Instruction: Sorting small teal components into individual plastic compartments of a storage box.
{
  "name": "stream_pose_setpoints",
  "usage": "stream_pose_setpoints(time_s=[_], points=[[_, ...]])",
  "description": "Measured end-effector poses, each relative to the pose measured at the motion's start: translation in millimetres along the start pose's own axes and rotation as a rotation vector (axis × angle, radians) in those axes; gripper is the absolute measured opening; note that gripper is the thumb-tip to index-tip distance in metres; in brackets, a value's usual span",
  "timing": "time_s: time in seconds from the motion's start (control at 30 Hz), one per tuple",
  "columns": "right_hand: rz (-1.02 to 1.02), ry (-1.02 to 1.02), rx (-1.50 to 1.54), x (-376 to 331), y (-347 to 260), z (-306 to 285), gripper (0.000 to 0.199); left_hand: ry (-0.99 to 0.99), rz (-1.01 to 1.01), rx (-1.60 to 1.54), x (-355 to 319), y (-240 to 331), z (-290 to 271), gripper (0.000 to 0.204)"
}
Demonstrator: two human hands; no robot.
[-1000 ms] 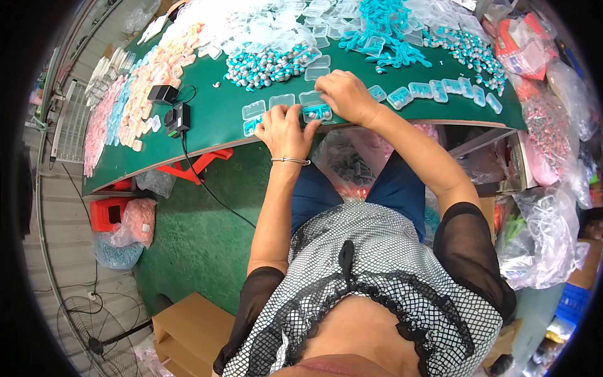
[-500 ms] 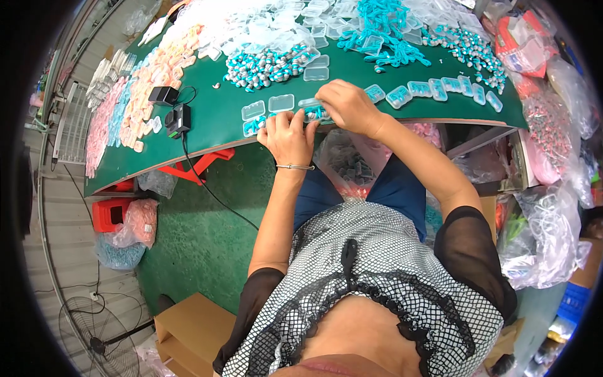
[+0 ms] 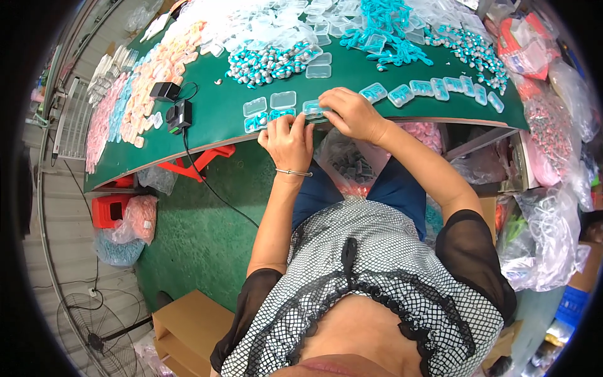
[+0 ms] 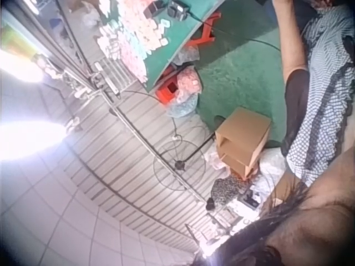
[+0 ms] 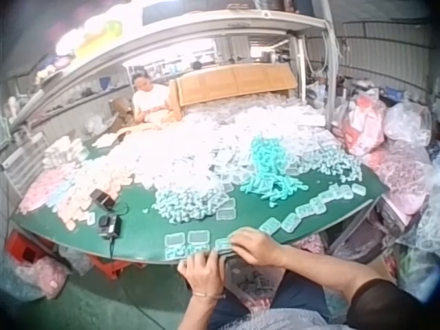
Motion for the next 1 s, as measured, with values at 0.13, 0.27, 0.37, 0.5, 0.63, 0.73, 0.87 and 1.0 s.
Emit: stream_pose_setpoints(time_s=[0.13, 0.27, 0.37, 0.5, 0.63, 0.73, 0.87, 1.0], points=[[-0.033, -0.041, -0.026, -3, -2, -1, 0.023, -0.033, 0.001, -0.040, 7, 1, -5, 0.034], [-0.063, -0.050, -0.036, 2, -4, 0, 0.026, -0.137, 0.097, -0.045, 16, 2, 5, 0.045], [-0.062, -0.056, -0.059, 0, -3, 3, 0.029, -0.178, 0.109, -0.035, 18, 1, 4, 0.043], [-0.096, -0.013, -0.079, -6, -11, 2, 0.032, -0.186, 0.126, -0.026, 14, 0, 7, 0.042], [-0.078, -0.023, -0.097, -20, -18, 0, 0.033, -0.108, 0.168, -0.066, 6, 2, 5, 0.038], [-0.068, 0.017, -0.086, -23, -13, 0, 0.033, -0.075, 0.189, -0.116, 8, 3, 3, 0.034], [-0.002, 0.006, -0.024, -20, -4, -3, 0.028, -0.110, 0.193, -0.258, 15, 0, 3, 0.028], [0.011, 0.004, 0.018, -15, -1, -7, 0.025, -0.148, 0.168, -0.307, 18, -2, 6, 0.024]])
Point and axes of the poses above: each hand's wrist, its own x-axis towards the middle knuckle, its own z-axis out of the palm, y = z × x, the point moved 4 cm from there along x, towards the middle knuckle, and after that the axes turned 7 degrees about y, right-handed, at the moved point
